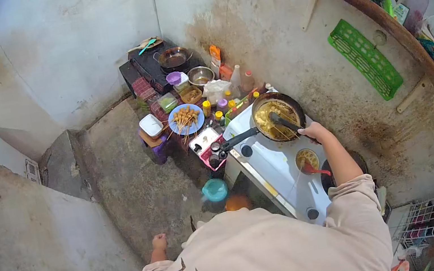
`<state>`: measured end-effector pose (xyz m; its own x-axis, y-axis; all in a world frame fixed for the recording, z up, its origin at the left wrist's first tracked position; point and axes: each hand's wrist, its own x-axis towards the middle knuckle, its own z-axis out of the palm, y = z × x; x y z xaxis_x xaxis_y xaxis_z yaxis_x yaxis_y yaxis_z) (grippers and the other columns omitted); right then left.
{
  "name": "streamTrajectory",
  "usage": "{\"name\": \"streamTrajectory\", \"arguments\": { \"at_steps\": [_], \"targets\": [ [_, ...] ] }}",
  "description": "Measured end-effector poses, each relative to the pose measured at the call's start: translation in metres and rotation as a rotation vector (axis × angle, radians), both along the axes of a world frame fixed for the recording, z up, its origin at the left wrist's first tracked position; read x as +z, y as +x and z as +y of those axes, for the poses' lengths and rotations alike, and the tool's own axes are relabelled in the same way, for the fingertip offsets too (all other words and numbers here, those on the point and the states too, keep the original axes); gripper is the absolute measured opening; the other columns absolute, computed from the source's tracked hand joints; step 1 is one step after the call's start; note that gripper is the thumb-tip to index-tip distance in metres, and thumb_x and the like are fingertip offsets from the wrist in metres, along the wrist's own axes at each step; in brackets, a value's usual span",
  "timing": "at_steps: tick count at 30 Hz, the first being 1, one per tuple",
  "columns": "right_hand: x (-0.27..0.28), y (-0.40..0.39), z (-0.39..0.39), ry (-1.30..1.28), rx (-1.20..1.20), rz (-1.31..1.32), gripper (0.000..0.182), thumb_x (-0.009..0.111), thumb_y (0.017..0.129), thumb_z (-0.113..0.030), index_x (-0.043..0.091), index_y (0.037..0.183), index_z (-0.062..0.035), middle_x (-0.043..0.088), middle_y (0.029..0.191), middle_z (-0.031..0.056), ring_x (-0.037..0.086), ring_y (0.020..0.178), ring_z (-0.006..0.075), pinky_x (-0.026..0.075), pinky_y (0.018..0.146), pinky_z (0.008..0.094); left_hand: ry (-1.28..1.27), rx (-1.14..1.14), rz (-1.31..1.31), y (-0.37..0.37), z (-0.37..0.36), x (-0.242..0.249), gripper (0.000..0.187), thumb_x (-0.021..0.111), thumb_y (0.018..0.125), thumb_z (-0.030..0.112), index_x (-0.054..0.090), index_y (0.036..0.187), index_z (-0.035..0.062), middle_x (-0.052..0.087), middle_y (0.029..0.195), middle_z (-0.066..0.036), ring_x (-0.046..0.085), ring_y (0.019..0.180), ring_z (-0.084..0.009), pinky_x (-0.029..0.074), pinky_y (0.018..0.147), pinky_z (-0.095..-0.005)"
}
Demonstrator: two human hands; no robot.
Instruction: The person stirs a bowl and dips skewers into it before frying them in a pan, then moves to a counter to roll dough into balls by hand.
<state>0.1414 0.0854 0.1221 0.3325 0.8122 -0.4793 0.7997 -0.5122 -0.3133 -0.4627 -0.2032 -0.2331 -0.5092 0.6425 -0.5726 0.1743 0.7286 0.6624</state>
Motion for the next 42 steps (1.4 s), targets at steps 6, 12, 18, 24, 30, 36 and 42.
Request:
{"name": "streamTrajectory", "arguments": {
  "at_steps": [6,12,18,24,30,36,42],
  "targets": [
    [-0.013,-0.022,-0.024,0.376,0.362,-0.531,0.036,0.065,0.067,-0.030,0.056,0.080,0.0016,0.059,0.080,0.0148,0.059,0.071,0.0252,0.048,0.056,0.0353,0.020,0.046,-0.096,0.008,0.007,0.006,0.020,0.058,0.075,0.018,0.058,0.087,0.0025,0.059,0.071,-0.006,0.054,0.060,-0.0143,0.044,0.054,-0.0288],
    [-0.027,-0.054,-0.036,0.545,0.610,-0.874,0.013,0.052,0.071,-0.011,0.055,0.079,-0.0013,0.052,0.079,0.0099,0.057,0.070,0.0256,0.047,0.057,0.0369,0.033,-0.056,-0.035,0.013,0.034,0.014,0.017,0.055,0.075,0.013,0.058,0.088,0.0042,0.058,0.072,-0.004,0.053,0.062,-0.0125,0.043,0.054,-0.0278],
    [-0.037,-0.059,-0.032,0.400,0.473,-0.666,0.015,0.053,0.073,-0.013,0.056,0.081,-0.0011,0.055,0.086,0.0143,0.058,0.078,0.0293,0.047,0.062,0.0391,0.064,-0.053,-0.092,0.027,0.042,0.022,0.015,0.054,0.074,0.013,0.059,0.087,0.0052,0.059,0.074,-0.005,0.053,0.062,-0.0122,0.042,0.053,-0.0268],
    [0.001,-0.045,-0.019,0.149,0.071,-0.323,0.051,0.066,0.066,-0.039,0.057,0.095,0.0019,0.057,0.099,0.0184,0.055,0.094,0.0296,0.045,0.077,0.0365,0.027,-0.060,-0.055,0.026,0.026,0.019,0.017,0.055,0.074,0.013,0.059,0.088,0.0044,0.058,0.072,-0.005,0.053,0.058,-0.0133,0.043,0.052,-0.0273],
    [-0.022,-0.012,0.003,0.045,-0.019,-0.133,0.048,0.066,0.064,-0.043,0.061,0.078,0.0019,0.061,0.077,0.0159,0.061,0.070,0.0257,0.047,0.067,0.0335,-0.010,-0.029,-0.015,0.021,0.015,0.027,0.019,0.056,0.076,0.018,0.059,0.088,0.0027,0.058,0.072,-0.005,0.053,0.057,-0.0138,0.043,0.052,-0.0275],
    [-0.017,-0.018,-0.002,0.018,-0.059,-0.112,0.049,0.066,0.064,-0.044,0.061,0.075,0.0032,0.061,0.074,0.0155,0.061,0.066,0.0246,0.047,0.064,0.0341,-0.010,-0.053,-0.006,0.017,0.006,0.031,0.017,0.054,0.076,0.014,0.059,0.088,0.0026,0.059,0.074,-0.005,0.053,0.058,-0.0134,0.043,0.053,-0.0272],
    [-0.008,-0.031,-0.013,0.155,0.077,-0.355,0.045,0.064,0.069,-0.037,0.059,0.089,0.0025,0.059,0.090,0.0189,0.059,0.078,0.0302,0.047,0.067,0.0393,-0.005,-0.011,-0.066,0.022,0.004,0.041,0.018,0.049,0.074,0.008,0.059,0.088,0.0027,0.059,0.076,-0.006,0.054,0.060,-0.0132,0.044,0.054,-0.0274]
  ]
}}
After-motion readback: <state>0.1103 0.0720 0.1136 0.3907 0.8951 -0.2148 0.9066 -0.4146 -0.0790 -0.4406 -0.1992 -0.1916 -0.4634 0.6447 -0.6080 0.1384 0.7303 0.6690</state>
